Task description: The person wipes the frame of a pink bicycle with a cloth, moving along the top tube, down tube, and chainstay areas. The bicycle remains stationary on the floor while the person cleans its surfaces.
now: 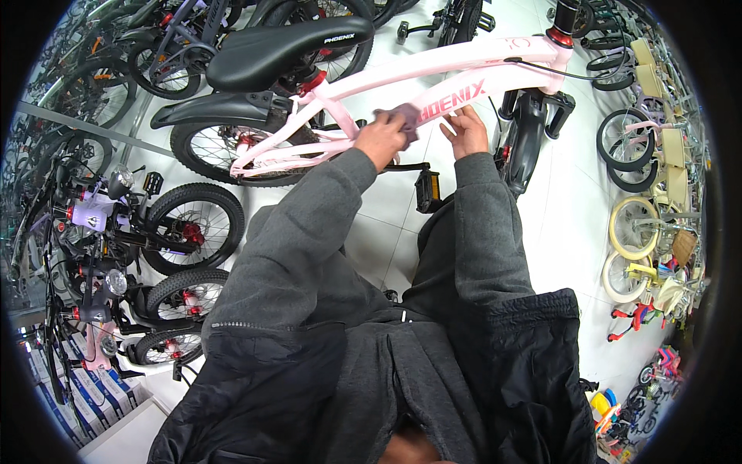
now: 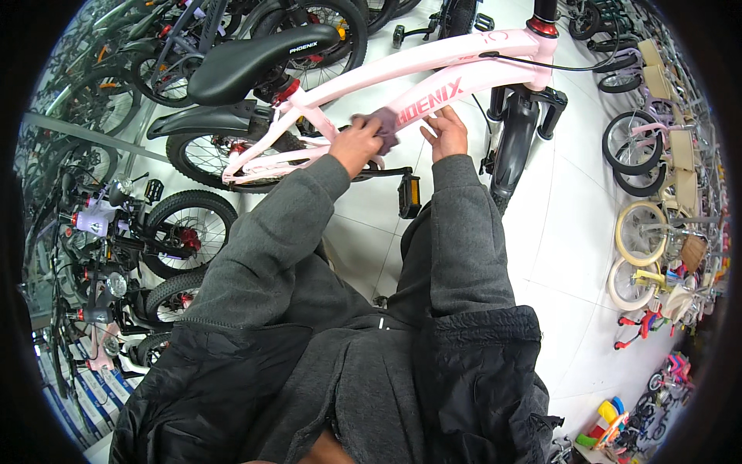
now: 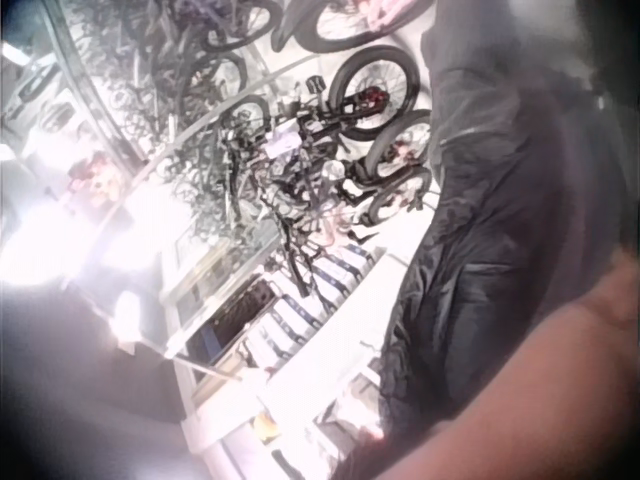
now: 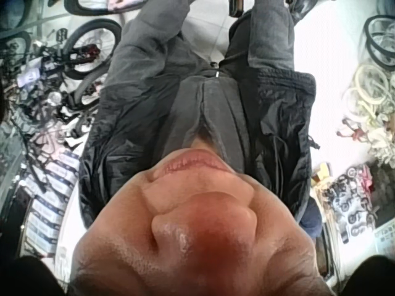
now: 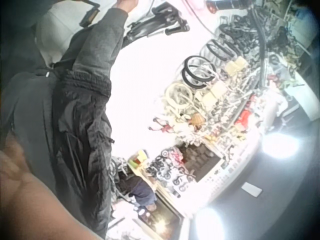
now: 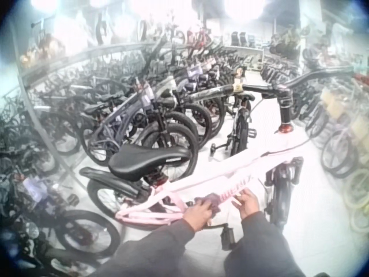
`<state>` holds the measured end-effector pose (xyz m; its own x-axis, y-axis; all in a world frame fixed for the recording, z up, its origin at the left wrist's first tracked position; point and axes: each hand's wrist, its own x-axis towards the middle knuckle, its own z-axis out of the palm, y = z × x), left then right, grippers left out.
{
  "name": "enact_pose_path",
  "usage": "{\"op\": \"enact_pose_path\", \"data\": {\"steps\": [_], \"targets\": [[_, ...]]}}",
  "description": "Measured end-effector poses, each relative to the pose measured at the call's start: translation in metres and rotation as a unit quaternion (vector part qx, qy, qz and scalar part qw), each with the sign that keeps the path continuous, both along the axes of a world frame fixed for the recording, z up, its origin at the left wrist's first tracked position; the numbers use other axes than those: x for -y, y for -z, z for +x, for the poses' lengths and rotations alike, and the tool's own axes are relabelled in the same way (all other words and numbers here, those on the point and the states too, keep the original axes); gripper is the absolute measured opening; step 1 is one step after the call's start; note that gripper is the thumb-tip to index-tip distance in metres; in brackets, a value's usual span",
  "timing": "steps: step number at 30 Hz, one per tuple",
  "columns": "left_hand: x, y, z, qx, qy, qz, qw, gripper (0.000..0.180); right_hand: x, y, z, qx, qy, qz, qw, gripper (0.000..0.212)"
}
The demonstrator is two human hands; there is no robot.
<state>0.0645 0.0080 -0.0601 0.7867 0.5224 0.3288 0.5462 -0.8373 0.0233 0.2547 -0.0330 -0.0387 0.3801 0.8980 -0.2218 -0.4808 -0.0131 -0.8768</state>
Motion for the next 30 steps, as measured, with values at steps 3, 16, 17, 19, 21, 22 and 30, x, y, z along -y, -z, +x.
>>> {"op": "enact_pose_path", "data": {"steps": [3,16,17,19,21,22,30], "targets": [[-0.002,-0.008,-0.021,0.019,-0.070,-0.130,0.989,0.014,0.003,-0.004,-0.002,0.013,-0.012,0.003,1.000,0.048],[-0.026,-0.079,-0.028,0.224,-0.221,-0.063,0.947,0.024,-0.001,-0.004,-0.006,-0.008,0.033,-0.009,0.999,0.035],[-0.027,-0.072,-0.034,0.215,-0.237,-0.051,0.946,0.023,0.000,-0.005,-0.005,-0.005,0.024,-0.014,1.000,0.037],[-0.029,-0.063,-0.046,0.210,-0.248,-0.065,0.943,0.022,0.001,-0.006,-0.005,-0.003,0.024,-0.015,1.000,0.039],[-0.030,-0.056,-0.049,0.226,-0.234,-0.044,0.945,0.022,0.002,-0.008,-0.005,-0.009,0.017,-0.015,1.000,0.041],[-0.030,-0.055,-0.049,0.231,-0.229,-0.038,0.945,0.021,0.001,-0.008,-0.005,-0.012,0.014,-0.013,1.000,0.042],[-0.038,-0.081,0.000,0.342,-0.155,-0.085,0.923,0.016,0.002,-0.008,-0.015,0.036,0.035,-0.020,0.999,0.043]]}}
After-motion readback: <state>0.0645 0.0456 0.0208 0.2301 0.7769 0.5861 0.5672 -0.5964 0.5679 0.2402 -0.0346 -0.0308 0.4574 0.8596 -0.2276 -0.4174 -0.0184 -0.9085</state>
